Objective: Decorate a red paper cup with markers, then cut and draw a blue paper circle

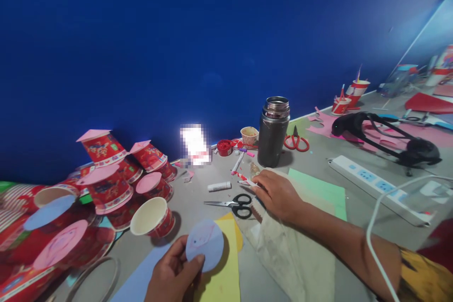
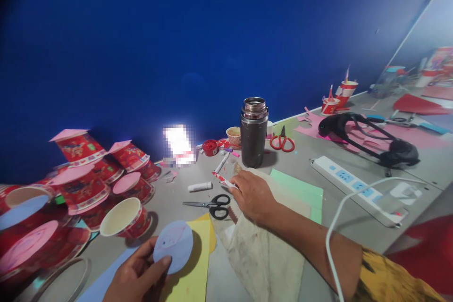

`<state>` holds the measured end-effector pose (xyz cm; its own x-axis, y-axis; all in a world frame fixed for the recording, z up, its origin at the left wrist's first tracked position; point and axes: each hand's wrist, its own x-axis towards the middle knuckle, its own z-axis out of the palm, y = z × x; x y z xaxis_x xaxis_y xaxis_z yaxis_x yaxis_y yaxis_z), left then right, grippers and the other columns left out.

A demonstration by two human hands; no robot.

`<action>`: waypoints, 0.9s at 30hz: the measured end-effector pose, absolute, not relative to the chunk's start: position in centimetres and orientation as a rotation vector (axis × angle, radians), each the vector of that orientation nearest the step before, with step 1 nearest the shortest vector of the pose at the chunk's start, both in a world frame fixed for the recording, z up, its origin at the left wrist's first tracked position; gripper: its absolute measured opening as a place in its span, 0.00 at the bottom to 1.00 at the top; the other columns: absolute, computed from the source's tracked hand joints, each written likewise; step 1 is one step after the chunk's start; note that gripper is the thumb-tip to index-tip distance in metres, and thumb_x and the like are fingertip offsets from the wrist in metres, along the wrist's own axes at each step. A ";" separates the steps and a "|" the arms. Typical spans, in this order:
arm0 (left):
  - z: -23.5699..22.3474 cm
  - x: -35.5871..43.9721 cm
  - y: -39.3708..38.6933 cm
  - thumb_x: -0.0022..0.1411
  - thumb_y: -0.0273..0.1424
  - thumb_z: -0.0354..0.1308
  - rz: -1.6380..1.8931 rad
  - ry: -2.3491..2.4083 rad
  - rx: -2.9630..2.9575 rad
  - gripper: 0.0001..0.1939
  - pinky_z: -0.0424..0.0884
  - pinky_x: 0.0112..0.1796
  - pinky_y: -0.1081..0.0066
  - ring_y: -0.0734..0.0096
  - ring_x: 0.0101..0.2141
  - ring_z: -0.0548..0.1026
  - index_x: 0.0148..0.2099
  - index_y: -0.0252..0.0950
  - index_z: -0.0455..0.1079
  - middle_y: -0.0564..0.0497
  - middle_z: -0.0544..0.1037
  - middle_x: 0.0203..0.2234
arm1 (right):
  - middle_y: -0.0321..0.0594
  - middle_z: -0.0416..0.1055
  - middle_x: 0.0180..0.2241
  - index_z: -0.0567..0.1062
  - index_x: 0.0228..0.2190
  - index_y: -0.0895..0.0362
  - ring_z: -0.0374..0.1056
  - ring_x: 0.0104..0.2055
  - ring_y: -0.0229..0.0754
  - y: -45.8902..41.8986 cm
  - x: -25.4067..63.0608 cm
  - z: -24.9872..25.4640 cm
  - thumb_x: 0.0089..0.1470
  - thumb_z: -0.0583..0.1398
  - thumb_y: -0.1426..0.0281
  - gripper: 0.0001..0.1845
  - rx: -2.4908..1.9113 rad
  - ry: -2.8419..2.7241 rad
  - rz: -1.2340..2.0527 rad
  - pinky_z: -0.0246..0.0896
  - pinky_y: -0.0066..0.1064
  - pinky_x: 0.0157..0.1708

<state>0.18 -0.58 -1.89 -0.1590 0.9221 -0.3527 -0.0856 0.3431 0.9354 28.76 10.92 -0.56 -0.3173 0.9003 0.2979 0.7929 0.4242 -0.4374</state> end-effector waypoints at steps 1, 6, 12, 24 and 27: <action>-1.8 0.1 -0.5 0.43 0.47 0.79 1.065 1.436 0.805 0.30 0.69 0.29 0.71 0.65 0.27 0.74 0.44 0.36 0.79 0.49 0.81 0.28 | 0.46 0.79 0.41 0.80 0.42 0.56 0.74 0.44 0.48 10.9 28.7 -0.5 0.69 0.59 0.67 0.10 -1.456 -2.176 0.305 0.62 0.36 0.43; -1.0 0.0 -0.2 0.42 0.47 0.79 1.041 1.456 0.796 0.30 0.70 0.29 0.71 0.65 0.28 0.75 0.44 0.37 0.79 0.49 0.82 0.30 | 0.43 0.80 0.40 0.80 0.40 0.54 0.74 0.41 0.46 10.7 28.9 0.1 0.66 0.60 0.67 0.08 -1.525 -2.205 0.356 0.58 0.33 0.39; -0.6 0.5 -0.6 0.44 0.44 0.78 1.089 1.497 0.825 0.27 0.70 0.30 0.71 0.64 0.29 0.76 0.44 0.37 0.79 0.49 0.82 0.29 | 0.42 0.79 0.37 0.79 0.35 0.56 0.71 0.37 0.44 10.6 29.4 1.5 0.63 0.62 0.69 0.05 -1.555 -2.305 0.430 0.52 0.33 0.36; -1.1 0.5 -0.6 0.45 0.45 0.76 1.102 1.536 0.853 0.29 0.69 0.28 0.71 0.65 0.27 0.74 0.46 0.37 0.78 0.51 0.81 0.29 | 0.43 0.79 0.33 0.78 0.30 0.56 0.68 0.33 0.43 10.0 29.6 3.2 0.57 0.60 0.69 0.07 -1.615 -2.546 0.494 0.41 0.34 0.30; -0.9 0.2 -0.5 0.46 0.46 0.76 1.019 1.514 0.893 0.29 0.68 0.28 0.72 0.67 0.25 0.72 0.46 0.37 0.77 0.52 0.80 0.27 | 0.43 0.79 0.33 0.78 0.31 0.56 0.68 0.33 0.43 10.1 29.8 3.4 0.58 0.60 0.68 0.07 -1.627 -2.556 0.492 0.41 0.34 0.30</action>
